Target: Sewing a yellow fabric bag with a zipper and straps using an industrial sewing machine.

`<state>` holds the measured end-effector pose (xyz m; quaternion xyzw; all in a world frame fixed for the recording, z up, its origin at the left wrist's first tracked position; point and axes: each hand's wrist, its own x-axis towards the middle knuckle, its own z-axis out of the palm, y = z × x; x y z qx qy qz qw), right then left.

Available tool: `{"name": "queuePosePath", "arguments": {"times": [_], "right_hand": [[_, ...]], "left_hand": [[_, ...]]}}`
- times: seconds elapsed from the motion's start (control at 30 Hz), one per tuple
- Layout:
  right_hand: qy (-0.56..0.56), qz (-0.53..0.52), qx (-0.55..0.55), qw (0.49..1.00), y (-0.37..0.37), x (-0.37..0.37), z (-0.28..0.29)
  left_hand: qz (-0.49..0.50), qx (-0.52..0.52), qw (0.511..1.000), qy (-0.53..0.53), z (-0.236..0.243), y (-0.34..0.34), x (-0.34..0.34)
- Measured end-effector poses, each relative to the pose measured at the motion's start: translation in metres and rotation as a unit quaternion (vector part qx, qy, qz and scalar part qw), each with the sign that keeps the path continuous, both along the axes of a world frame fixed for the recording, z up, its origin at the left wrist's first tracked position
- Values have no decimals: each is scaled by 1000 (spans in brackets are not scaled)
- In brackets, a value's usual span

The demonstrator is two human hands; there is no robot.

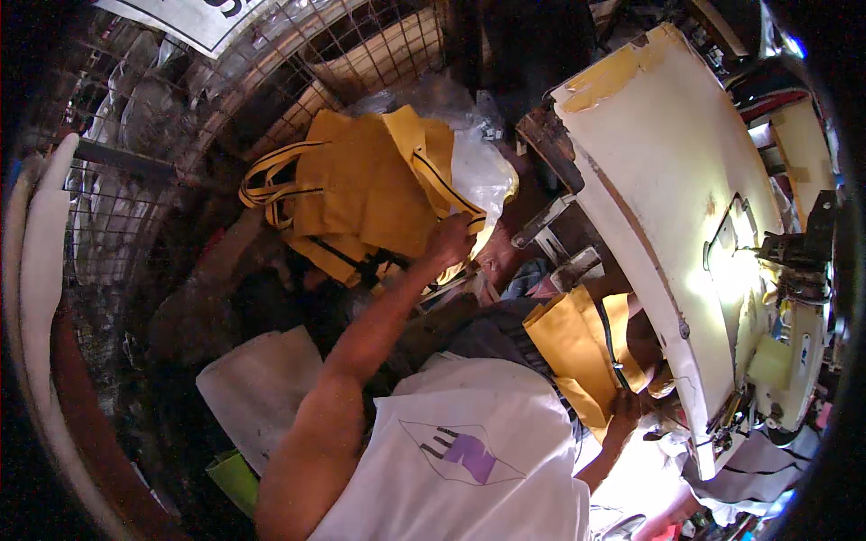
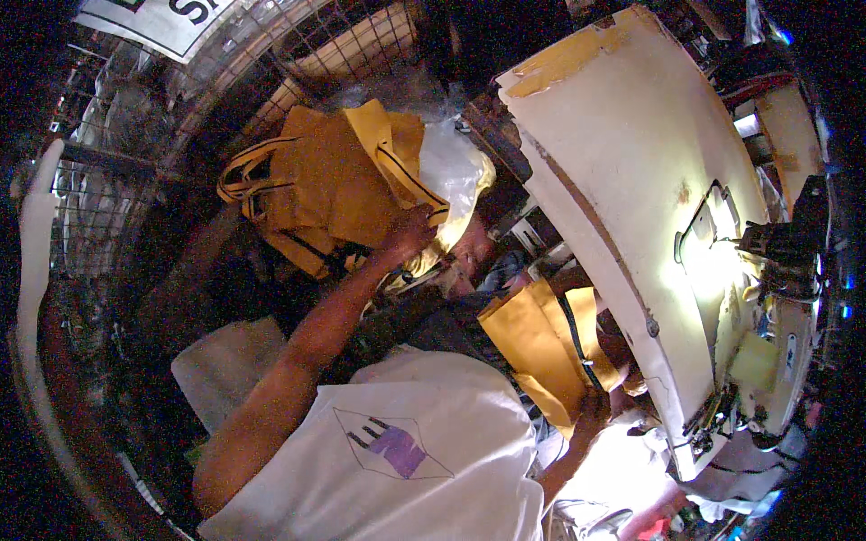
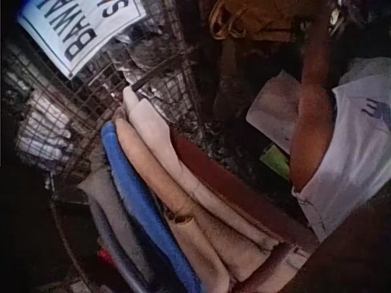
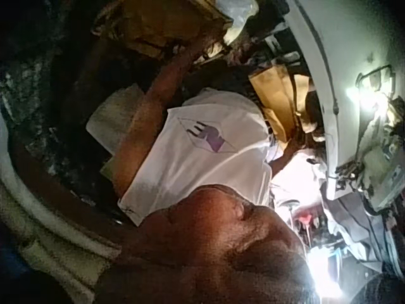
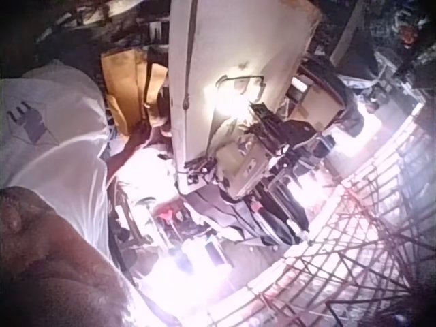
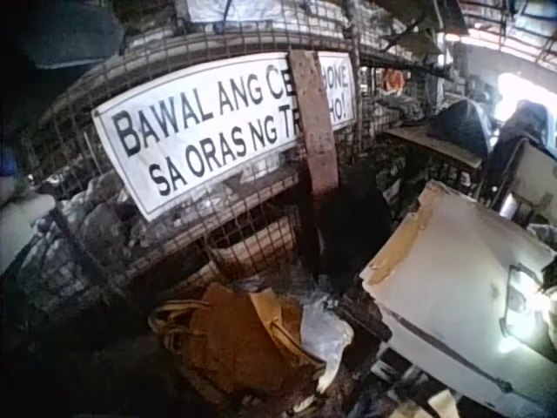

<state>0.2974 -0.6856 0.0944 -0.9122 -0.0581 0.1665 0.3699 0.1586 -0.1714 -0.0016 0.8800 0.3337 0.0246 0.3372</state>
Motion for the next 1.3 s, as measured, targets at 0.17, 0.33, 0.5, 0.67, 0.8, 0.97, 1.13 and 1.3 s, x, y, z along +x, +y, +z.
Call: {"name": "queuePosePath", "arguments": {"times": [0.17,0.33,0.5,0.67,0.8,0.97,1.13,1.3], "right_hand": [[-29,52,-15,998,-5,7,-6],[-22,33,-2,999,-2,5,-2],[-21,20,-6,1000,-1,4,-4],[18,30,-16,999,-2,10,-4],[-30,57,11,998,8,7,4],[17,0,51,999,22,0,13],[-27,-17,12,999,20,-6,10],[-8,-66,-37,997,6,-13,-2]], "left_hand": [[65,30,996,-53,-27,7,-16],[111,-29,991,-68,-27,50,-40],[245,-19,957,-156,6,177,-115],[434,118,892,-50,43,314,-232],[405,251,878,-48,1,316,-305],[345,198,915,63,-97,231,-318],[308,170,931,93,-140,202,-271],[319,156,930,95,-144,209,-265]]}}
